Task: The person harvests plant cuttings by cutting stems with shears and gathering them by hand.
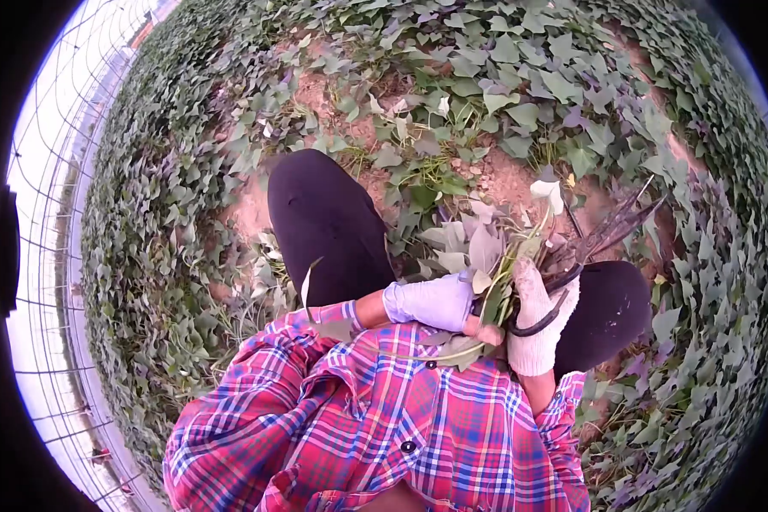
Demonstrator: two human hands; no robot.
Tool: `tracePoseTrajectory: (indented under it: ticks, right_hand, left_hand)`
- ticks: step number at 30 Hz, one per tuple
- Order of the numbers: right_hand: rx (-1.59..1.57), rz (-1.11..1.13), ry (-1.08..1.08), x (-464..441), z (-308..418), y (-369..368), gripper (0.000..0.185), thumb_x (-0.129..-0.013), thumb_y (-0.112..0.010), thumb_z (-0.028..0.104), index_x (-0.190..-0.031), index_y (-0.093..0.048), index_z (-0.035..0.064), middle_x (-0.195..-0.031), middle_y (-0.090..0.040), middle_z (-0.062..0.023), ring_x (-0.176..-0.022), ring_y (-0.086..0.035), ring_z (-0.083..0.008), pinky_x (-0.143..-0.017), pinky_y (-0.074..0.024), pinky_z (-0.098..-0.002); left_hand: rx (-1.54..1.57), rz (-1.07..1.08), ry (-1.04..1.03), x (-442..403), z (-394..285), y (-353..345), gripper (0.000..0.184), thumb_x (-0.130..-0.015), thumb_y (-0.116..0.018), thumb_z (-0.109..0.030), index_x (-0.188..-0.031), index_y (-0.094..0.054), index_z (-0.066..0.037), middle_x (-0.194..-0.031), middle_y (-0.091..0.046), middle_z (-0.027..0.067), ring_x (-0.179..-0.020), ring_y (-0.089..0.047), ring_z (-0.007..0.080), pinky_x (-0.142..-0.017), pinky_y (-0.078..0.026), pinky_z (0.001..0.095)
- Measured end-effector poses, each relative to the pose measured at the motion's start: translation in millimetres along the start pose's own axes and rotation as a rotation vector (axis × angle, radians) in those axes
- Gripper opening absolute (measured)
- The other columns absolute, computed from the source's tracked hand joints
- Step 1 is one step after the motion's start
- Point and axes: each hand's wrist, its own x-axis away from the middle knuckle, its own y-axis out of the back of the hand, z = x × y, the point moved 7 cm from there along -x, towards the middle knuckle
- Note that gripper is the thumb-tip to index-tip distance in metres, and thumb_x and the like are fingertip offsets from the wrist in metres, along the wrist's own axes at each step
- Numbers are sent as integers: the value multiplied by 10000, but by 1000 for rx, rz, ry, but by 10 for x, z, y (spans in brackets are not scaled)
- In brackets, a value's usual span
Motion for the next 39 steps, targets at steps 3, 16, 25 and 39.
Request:
tracePoseTrajectory:
  ticks: [3, 16, 25, 39]
  right_hand:
    - [55, 86, 54, -58, 210, -126, 370, -866, -565, 63, -1218, -474, -2, -1141, -562, -82, -1044, -544, -165, -899, -435, -299]
    - [-313, 551, 240, -843, 808, -216, 736, -816, -628, 490, -1282, -413, -37, -1316, -433, -215, -1194, -460, -317, -952, -430, -393]
    - [-153, 300, 48, -1184, 643, 304, 573, -929, -461, 400, -1267, -404, -59, -1191, -516, -189, -1018, -566, -267, -854, -469, -367]
    - [148, 169, -150, -1124, 492, -420, 525, -945, -486, 346, -1268, -406, -60, -1147, -529, -141, -966, -566, -217, -757, -458, -282]
  left_hand:
    - [-184, -168, -43, -45, -1, 57, 640, -629, -781, -511, -896, -593, 39, -819, -622, 169, -724, -577, 244, -760, -457, 339]
    - [-567, -829, -548, 429, -1123, 1201, 396, -503, -792, -253, -630, -504, -14, -607, -494, 136, -609, -537, 294, -546, -441, 351]
    - [-1275, -1458, -164, 3016, -1373, 2814, 284, -718, -770, -88, -934, -619, 17, -759, -657, 47, -622, -564, 91, -604, -472, 247]
    - [-1135, -933, 1079, 3961, 3048, 2908, 344, -700, -585, -49, -1019, -622, -172, -945, -627, 92, -951, -571, 294, -785, -456, 421]
